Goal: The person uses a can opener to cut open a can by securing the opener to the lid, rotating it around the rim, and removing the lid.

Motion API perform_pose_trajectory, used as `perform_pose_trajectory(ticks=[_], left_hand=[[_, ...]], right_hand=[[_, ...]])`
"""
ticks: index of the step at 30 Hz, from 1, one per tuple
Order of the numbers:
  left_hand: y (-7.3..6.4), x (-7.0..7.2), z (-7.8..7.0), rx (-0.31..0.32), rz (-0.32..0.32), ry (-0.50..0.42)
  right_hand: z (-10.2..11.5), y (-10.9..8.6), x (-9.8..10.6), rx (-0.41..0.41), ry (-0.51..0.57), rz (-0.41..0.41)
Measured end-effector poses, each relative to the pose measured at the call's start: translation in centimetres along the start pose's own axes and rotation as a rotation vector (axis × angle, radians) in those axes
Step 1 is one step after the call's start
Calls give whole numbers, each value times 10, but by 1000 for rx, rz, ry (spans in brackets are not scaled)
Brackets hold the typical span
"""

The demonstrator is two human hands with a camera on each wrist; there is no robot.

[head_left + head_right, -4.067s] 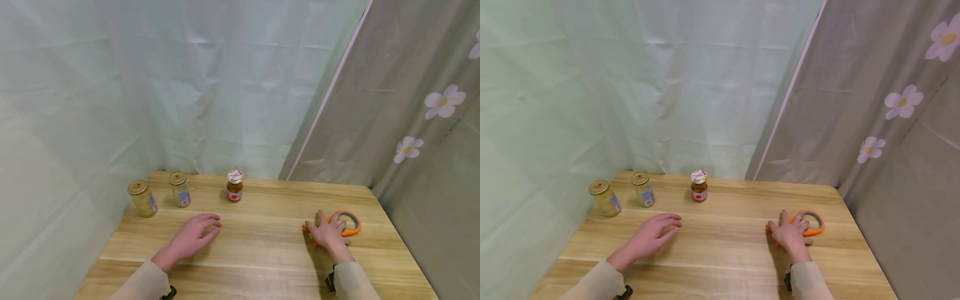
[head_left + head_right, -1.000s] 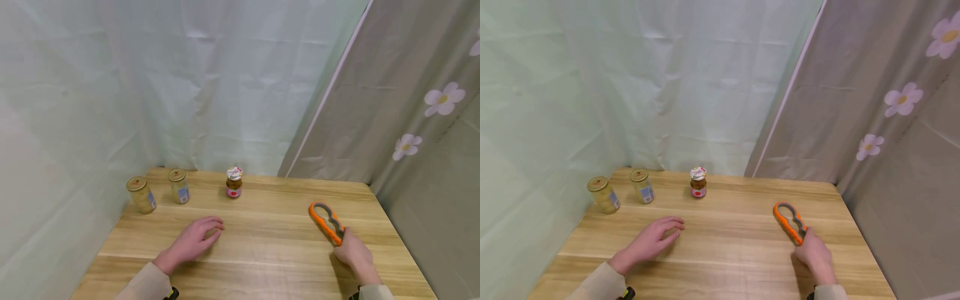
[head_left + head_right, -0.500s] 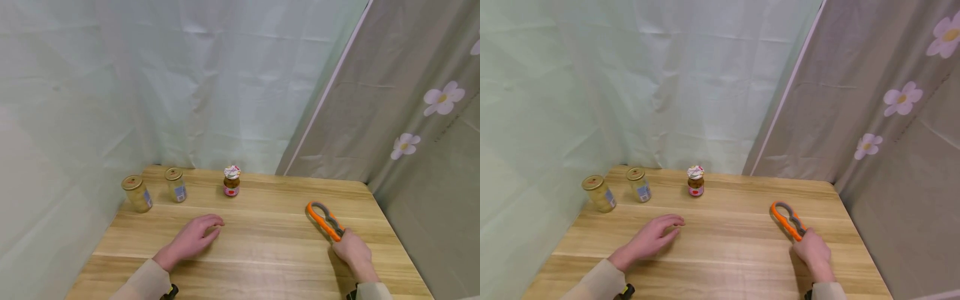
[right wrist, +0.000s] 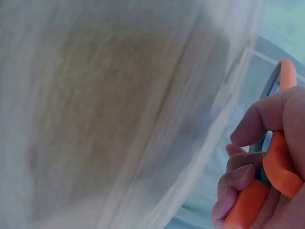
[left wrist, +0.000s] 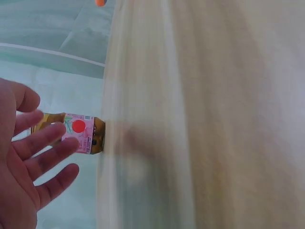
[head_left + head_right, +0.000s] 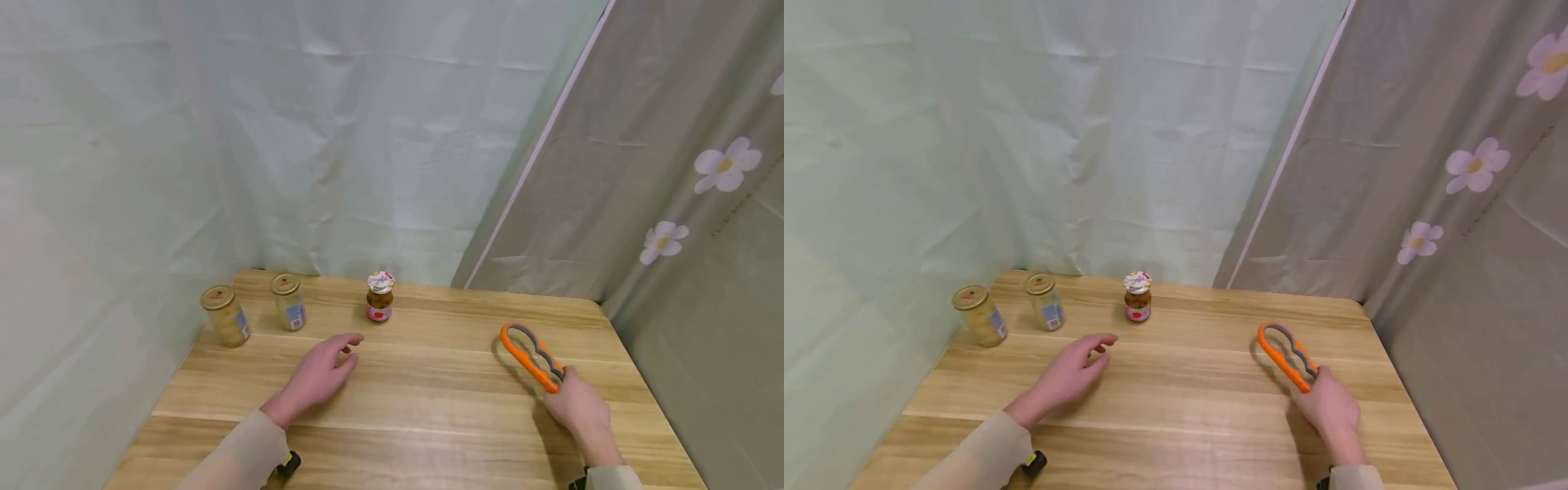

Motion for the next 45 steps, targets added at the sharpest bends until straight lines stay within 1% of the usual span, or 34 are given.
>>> perform_pose_trajectory(ticks=[4, 9, 12, 18, 24, 31, 37, 42, 45], left_hand=[[10, -2, 8, 68, -34, -69], [21, -6, 21, 151, -111, -230], [29, -8, 28, 192, -150, -297], [48, -13, 37, 221, -205, -338], [64, -19, 45, 266, -256, -369], [84, -28, 47, 287, -293, -373], [96, -35, 51, 298, -341, -457], [103, -38, 52, 296, -376, -467], [106, -42, 54, 302, -384, -471]], right_hand=[[4, -3, 3, 17, -7, -25], [10, -5, 4, 46, -16, -57], [13, -7, 6, 61, -20, -74], [18, -12, 12, 101, -24, -119], [23, -18, 15, 185, -39, -187], [28, -23, 17, 228, -40, -205], [36, -27, 19, 270, -28, -237], [40, -30, 22, 288, -33, -282], [40, -31, 22, 284, -39, -281]])
Point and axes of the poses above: each hand's wrist, its own y-axis towards the middle knuckle, its own x-axis out of the back of the hand, z = x × y, the point moved 8 cm from there along y, towards the middle knuckle, and after that the axes turned 14 degrees about -x, right-handed, at the moved point
